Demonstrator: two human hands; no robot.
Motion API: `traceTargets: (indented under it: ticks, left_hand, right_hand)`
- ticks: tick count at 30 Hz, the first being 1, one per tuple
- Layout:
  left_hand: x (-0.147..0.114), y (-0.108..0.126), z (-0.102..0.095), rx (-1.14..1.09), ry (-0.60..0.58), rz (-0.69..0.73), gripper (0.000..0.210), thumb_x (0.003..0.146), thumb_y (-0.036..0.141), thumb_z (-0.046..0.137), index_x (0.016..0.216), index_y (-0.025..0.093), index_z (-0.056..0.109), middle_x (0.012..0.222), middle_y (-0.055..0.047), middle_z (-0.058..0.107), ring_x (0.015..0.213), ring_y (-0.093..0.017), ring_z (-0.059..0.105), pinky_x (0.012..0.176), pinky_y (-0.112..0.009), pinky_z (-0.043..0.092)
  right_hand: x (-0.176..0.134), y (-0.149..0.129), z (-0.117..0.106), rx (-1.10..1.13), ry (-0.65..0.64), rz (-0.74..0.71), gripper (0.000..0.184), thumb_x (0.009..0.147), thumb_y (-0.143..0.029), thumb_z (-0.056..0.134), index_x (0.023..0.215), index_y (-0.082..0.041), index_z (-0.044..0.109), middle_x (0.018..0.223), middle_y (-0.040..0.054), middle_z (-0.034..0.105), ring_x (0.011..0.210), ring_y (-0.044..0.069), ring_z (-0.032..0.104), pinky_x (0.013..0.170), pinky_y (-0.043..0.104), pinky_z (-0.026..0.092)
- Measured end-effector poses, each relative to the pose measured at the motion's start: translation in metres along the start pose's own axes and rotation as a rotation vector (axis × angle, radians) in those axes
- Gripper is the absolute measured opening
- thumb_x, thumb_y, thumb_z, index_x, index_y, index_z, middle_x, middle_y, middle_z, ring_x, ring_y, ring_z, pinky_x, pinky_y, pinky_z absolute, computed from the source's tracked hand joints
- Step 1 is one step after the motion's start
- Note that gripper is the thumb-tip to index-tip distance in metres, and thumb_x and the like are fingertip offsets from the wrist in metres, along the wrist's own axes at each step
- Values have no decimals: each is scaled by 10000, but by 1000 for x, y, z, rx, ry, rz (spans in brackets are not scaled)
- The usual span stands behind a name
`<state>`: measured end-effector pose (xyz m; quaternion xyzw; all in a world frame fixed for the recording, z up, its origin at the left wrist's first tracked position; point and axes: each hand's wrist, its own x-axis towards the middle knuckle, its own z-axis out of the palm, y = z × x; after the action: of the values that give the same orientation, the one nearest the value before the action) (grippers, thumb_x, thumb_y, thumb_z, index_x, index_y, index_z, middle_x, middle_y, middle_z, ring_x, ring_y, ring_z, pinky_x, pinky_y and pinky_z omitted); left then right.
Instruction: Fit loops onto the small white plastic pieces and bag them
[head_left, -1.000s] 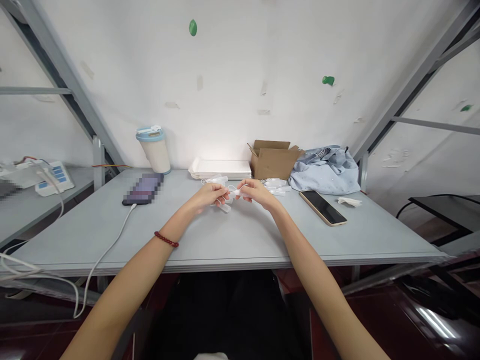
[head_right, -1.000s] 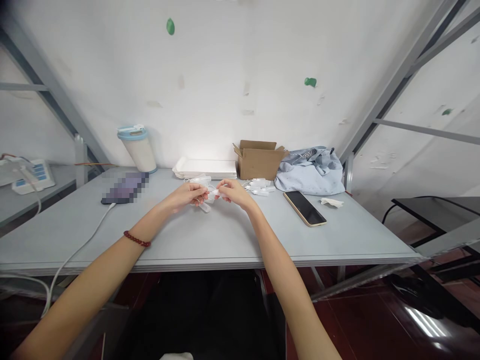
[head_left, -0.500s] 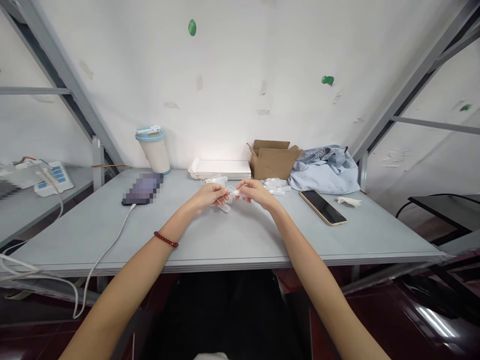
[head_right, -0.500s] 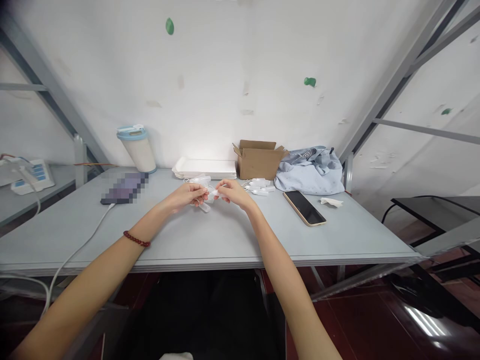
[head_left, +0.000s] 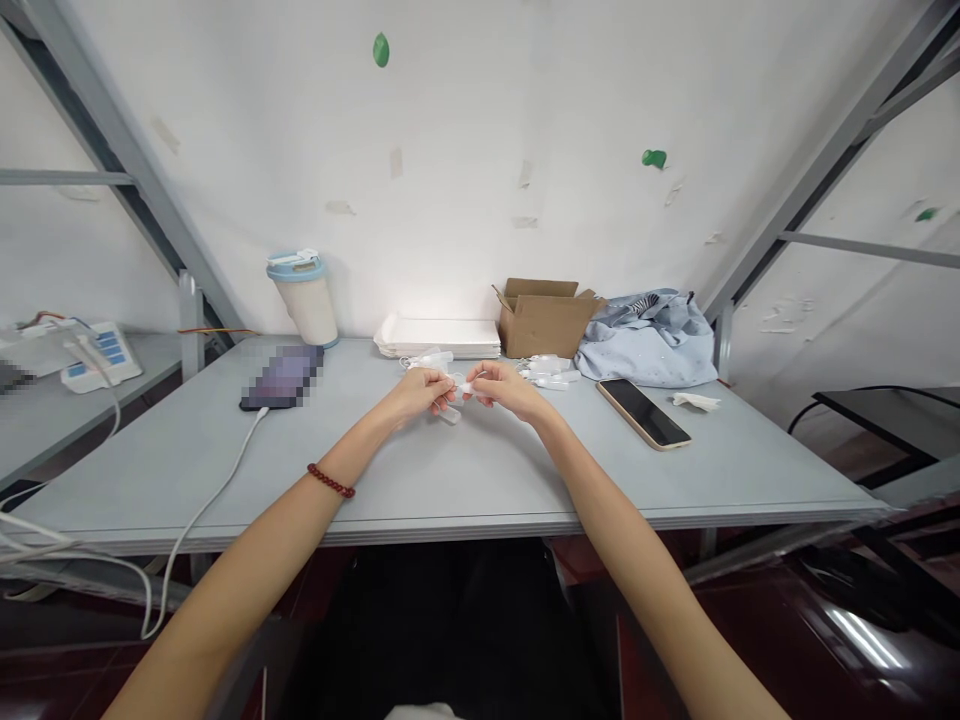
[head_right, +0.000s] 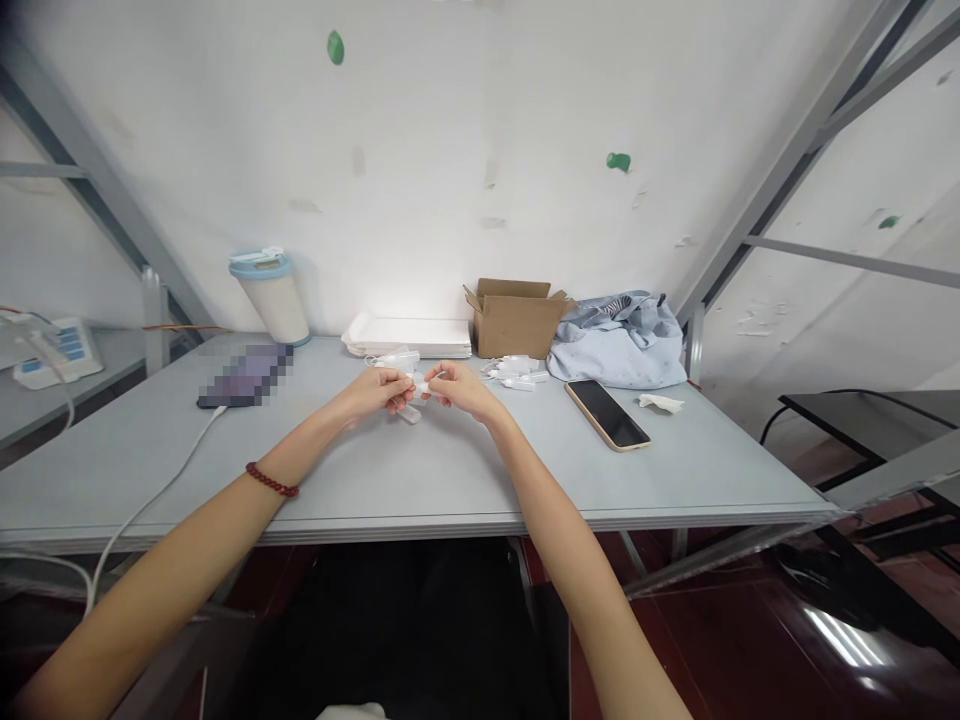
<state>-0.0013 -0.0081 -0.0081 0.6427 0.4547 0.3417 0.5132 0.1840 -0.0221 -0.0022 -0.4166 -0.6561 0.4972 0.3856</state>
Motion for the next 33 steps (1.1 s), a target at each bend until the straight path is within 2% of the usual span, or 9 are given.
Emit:
traceTargets:
  ticks: [3,9,23,28,33]
  left_hand:
    - [0,0,2,3,24,-3,253,688,378,693,639,143,611,599,-33,601,544,-123,527,513,-272,426]
    - [0,-1,3,3,5,-5,258,680,384,698,639,143,617,643,-41,622,528,-116,521,528,-289,437]
    - [0,0,0,-30,-17,3,320,655,448,707,661,141,620,701,-48,648,554,-109,516,539,-267,416]
    - [4,0,-8,-52,39,19,340,647,466,706,634,143,602,660,-29,608,562,-108,519,536,-253,408]
    - [7,-2,-15,-54,91,25,325,655,456,698,698,140,631,679,-31,616,572,-112,532,548,-253,422]
  right_hand:
    - [0,0,2,26,-18,0,107,675,-242,567,755,-188,522,579,-30,572,559,107,509,509,224,328]
    - [0,2,3,63,-38,18,140,666,-245,583,769,-184,510,631,-16,633,495,74,430,519,230,339]
    - [-1,-2,7,171,-24,69,176,679,-251,555,817,-205,457,679,-6,654,508,82,426,531,239,333]
    - [1,0,2,78,17,117,293,730,-318,608,976,-207,494,713,-10,649,510,83,429,512,232,341]
    - [3,0,-3,-33,3,58,217,767,-370,608,819,-162,577,730,4,601,526,68,426,489,217,345]
